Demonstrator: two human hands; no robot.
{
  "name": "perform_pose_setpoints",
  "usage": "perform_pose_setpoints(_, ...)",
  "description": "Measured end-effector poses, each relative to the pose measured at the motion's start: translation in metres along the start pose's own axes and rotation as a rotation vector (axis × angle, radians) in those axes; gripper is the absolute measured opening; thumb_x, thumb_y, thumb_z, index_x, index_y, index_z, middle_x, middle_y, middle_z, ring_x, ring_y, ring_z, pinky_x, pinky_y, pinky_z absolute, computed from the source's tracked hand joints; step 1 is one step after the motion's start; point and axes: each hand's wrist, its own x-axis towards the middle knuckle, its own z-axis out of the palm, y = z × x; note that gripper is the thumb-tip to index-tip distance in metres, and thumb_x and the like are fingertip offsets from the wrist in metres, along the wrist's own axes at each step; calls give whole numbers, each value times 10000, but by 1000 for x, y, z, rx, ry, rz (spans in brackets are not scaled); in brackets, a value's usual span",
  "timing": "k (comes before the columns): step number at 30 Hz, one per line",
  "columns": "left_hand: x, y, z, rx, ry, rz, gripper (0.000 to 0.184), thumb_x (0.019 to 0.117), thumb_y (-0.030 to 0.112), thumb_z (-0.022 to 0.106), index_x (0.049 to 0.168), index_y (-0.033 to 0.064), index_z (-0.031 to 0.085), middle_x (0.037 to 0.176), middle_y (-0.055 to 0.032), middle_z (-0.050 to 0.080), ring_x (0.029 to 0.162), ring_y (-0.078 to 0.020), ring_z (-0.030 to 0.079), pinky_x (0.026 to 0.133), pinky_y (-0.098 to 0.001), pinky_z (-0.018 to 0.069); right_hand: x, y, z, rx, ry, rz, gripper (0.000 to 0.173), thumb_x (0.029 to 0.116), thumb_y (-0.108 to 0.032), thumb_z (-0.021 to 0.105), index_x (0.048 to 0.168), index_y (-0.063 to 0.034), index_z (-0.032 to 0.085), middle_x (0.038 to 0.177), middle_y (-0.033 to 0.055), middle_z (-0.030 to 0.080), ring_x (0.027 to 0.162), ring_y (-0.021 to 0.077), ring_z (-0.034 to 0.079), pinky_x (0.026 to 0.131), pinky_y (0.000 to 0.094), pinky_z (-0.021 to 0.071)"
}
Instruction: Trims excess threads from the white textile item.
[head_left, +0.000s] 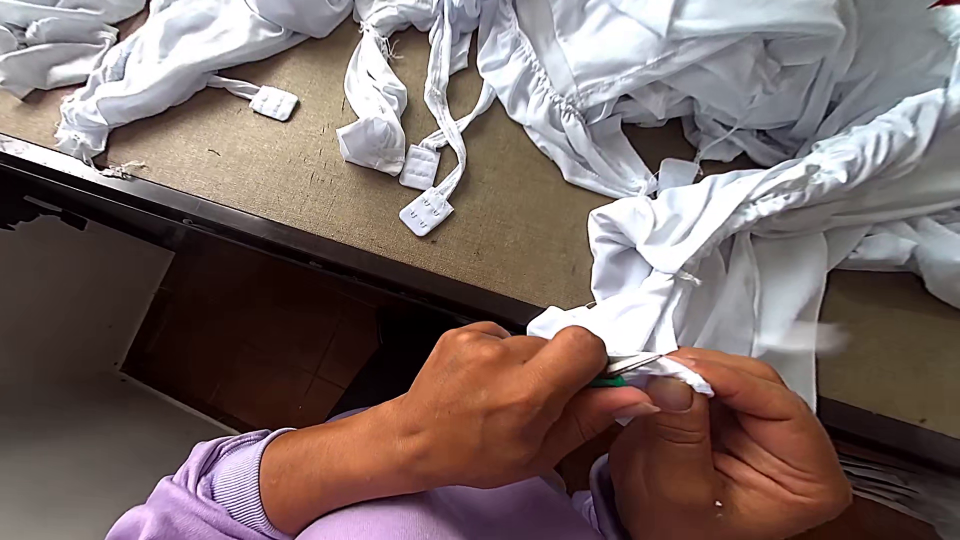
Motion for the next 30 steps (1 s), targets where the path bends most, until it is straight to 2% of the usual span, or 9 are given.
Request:
perform_pose_setpoints(6,-2,-19,-22,-152,189,-116,387,1099,334,454,1043,-22,595,701,8,537,602,-20,516,557,-172,473,12,4,-10,171,-4,209,129,1021,-169,618,1099,-210,711,979,-140,724,858,0,694,785,176,597)
perform_pose_setpoints(8,-4,-22,-22,-149,189,-71,414,1050,385,549,1065,-27,597,711,12,534,621,-17,491,583,-173,443,14,3,-11,226,-7,245,131,1024,-146,609,1100,-189,706,958,-110,730,832,27,706,768,202,617)
perform_pose_setpoints(10,-5,-20,-15,-81,171,-7,429,912,422,746,990,25,605,714,13,556,630,-40,499,638,-214,454,15,1,-10,247,-7,262,125,1023,-145,612,1100,-182,704,953,-101,732,826,39,715,756,214,628)
perform_pose_setpoints(12,-8,-16,-3,53,135,76,397,846,410,813,905,56,645,694,-1,606,622,-81,550,679,-273,466,14,-1,-9,244,-7,277,119,1020,-149,619,1099,-180,702,951,-102,732,824,44,721,743,222,637)
perform_pose_setpoints(15,-12,-17,12,185,41,142,100,912,165,689,869,76,673,673,-18,601,606,-138,573,686,-331,464,13,-5,-8,225,-10,287,114,1016,-153,621,1095,-179,700,947,-104,733,817,48,728,724,231,647)
perform_pose_setpoints(17,-13,-20,9,132,9,107,28,859,77,667,842,75,689,696,-21,647,638,-134,611,686,-328,473,13,-4,-9,211,-7,279,111,1011,-150,630,1091,-181,701,952,-106,734,813,46,728,718,227,645)
perform_pose_setpoints(24,-22,-28,-40,-19,-63,77,137,922,106,658,796,54,675,664,3,617,633,-68,558,683,-257,457,18,8,-15,94,-45,236,125,1007,-124,620,1080,-194,695,924,-162,715,787,-6,692,730,174,607)
perform_pose_setpoints(27,-28,-20,-47,-159,-89,50,166,937,114,653,783,53,659,672,20,608,663,-33,547,702,-212,454,17,8,-10,64,-87,193,130,1002,-121,623,1080,-198,693,922,-182,699,794,-33,675,733,143,586)
perform_pose_setpoints(30,-31,-20,-54,-147,-95,30,175,952,134,649,793,61,661,689,25,622,680,-30,561,700,-209,461,17,11,-9,25,-84,177,118,1006,-126,622,1088,-188,680,932,-186,696,803,-34,674,741,148,586)
